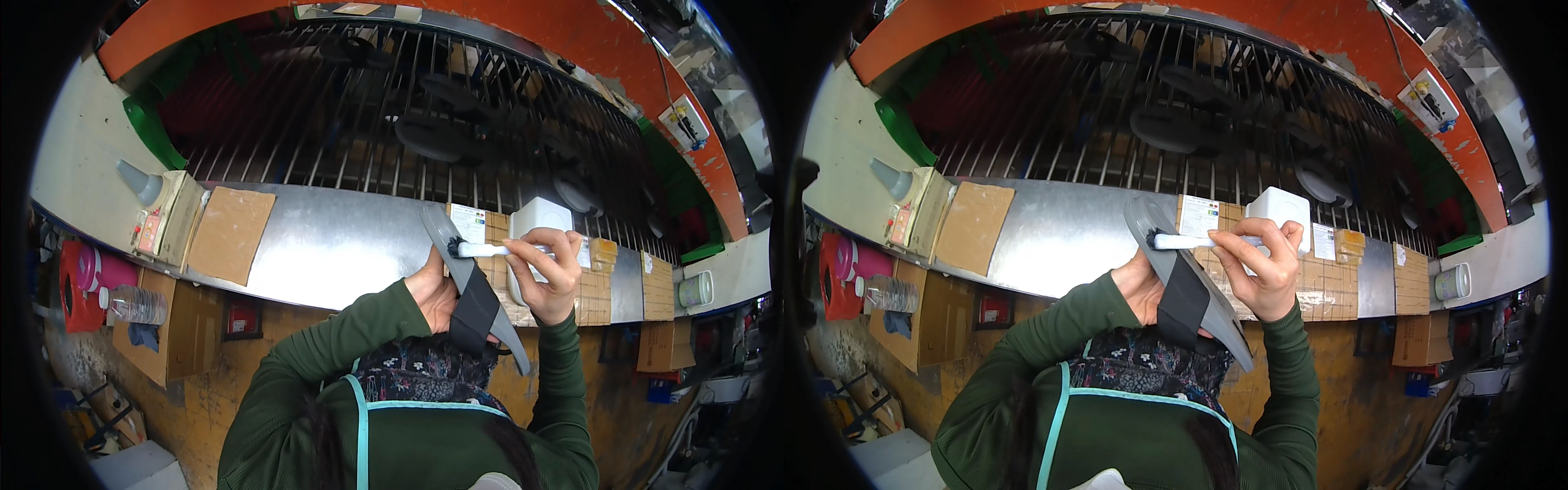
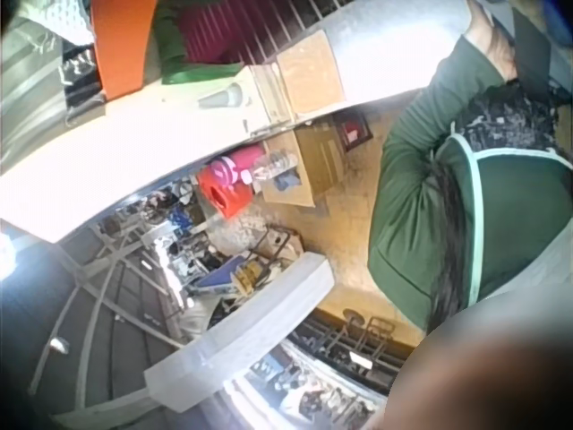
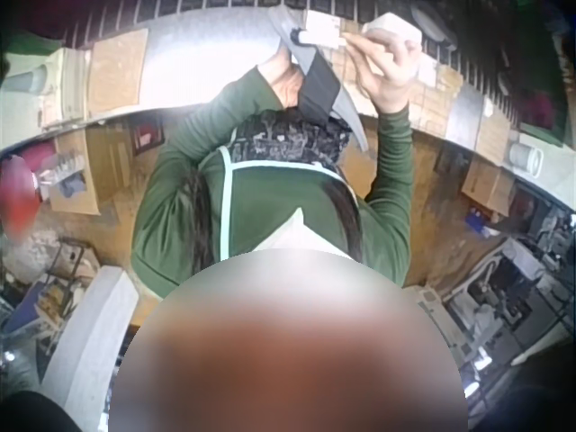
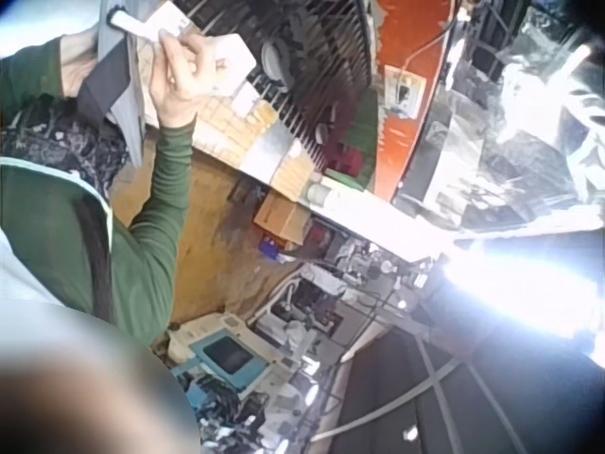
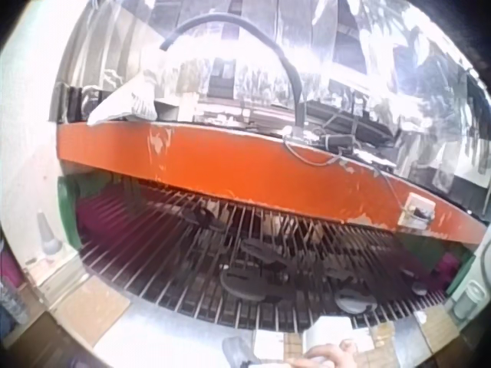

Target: The person paints the black surface of a gray plastic shoe-like part using a small brush dipped in white paint. They repeatedly dip the brush into a white container and apply paint to the part, then place it on a drying rack. The process is repeated for multiple identical parts.

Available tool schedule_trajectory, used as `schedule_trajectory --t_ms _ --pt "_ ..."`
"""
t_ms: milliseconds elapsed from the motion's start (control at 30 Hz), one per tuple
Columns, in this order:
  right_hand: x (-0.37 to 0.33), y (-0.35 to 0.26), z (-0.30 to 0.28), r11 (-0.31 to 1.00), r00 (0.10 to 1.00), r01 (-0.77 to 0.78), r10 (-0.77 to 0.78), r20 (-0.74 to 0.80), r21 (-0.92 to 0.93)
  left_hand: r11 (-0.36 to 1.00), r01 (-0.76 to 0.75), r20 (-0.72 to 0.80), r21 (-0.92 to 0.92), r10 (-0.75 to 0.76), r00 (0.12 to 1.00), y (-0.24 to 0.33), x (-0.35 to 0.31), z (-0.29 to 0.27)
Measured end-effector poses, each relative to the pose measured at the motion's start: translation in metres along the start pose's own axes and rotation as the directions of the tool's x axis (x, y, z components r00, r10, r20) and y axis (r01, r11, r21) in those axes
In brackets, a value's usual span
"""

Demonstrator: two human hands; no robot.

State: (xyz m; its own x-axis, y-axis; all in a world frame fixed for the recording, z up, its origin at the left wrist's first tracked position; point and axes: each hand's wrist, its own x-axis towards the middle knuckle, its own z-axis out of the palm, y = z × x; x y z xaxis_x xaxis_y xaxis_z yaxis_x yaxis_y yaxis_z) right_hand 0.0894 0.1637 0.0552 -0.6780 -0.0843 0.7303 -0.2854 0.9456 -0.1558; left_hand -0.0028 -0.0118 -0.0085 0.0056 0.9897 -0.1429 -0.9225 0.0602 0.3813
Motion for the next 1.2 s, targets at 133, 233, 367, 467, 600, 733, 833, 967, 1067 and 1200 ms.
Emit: schedule_trajectory --t_ms 133,233,367,467,600,733,833,967,1067,1200 --pt "-0.004 0.001 0.002 1.0 1.0 -0.001 0.001 0.002 -0.001 1.0 0.003 -0.015 -0.005 -0.003 1.0 0.002 -0.001 0.004" --pt "-0.007 0.002 0.002 1.0 1.0 0.0 0.0 0.005 -0.008 0.999 0.021 -0.047 -0.024 -0.022 0.999 0.004 -0.002 0.005" --pt "-0.009 0.004 0.0 1.0 1.0 0.003 -0.003 0.02 0.002 0.998 0.037 -0.09 -0.044 -0.041 0.995 0.004 -0.004 0.009" --pt "-0.007 0.007 0.001 0.997 0.999 -0.048 0.047 0.011 0.067 0.999 0.034 -0.098 0.007 -0.033 0.995 0.001 -0.004 0.012" --pt "-0.004 0.007 0.005 0.993 0.996 -0.094 0.094 0.007 0.066 0.998 0.059 -0.088 -0.013 -0.059 0.994 -0.002 0.0 0.009" --pt "-0.003 0.006 0.005 0.993 0.995 -0.1 0.098 0.023 0.058 0.997 0.065 -0.067 -0.032 -0.067 0.995 -0.004 0.002 0.005" --pt "-0.005 0.006 0.004 0.996 0.997 -0.076 0.074 0.033 0.047 0.997 0.074 -0.114 -0.004 -0.074 0.991 -0.004 0.0 0.005" --pt "-0.008 0.006 0.003 0.998 0.998 -0.052 0.05 0.042 0.028 0.999 0.046 -0.108 0.024 -0.043 0.993 -0.005 0.0 0.006" --pt "-0.011 0.006 0.001 0.998 0.997 -0.052 0.05 0.052 0.027 0.997 0.063 -0.114 0.051 -0.057 0.992 -0.002 0.0 0.002" --pt "-0.014 0.006 -0.001 0.999 0.997 -0.045 0.044 0.062 0.011 0.999 0.048 -0.1 0.02 -0.046 0.994 -0.001 0.0 -0.003"
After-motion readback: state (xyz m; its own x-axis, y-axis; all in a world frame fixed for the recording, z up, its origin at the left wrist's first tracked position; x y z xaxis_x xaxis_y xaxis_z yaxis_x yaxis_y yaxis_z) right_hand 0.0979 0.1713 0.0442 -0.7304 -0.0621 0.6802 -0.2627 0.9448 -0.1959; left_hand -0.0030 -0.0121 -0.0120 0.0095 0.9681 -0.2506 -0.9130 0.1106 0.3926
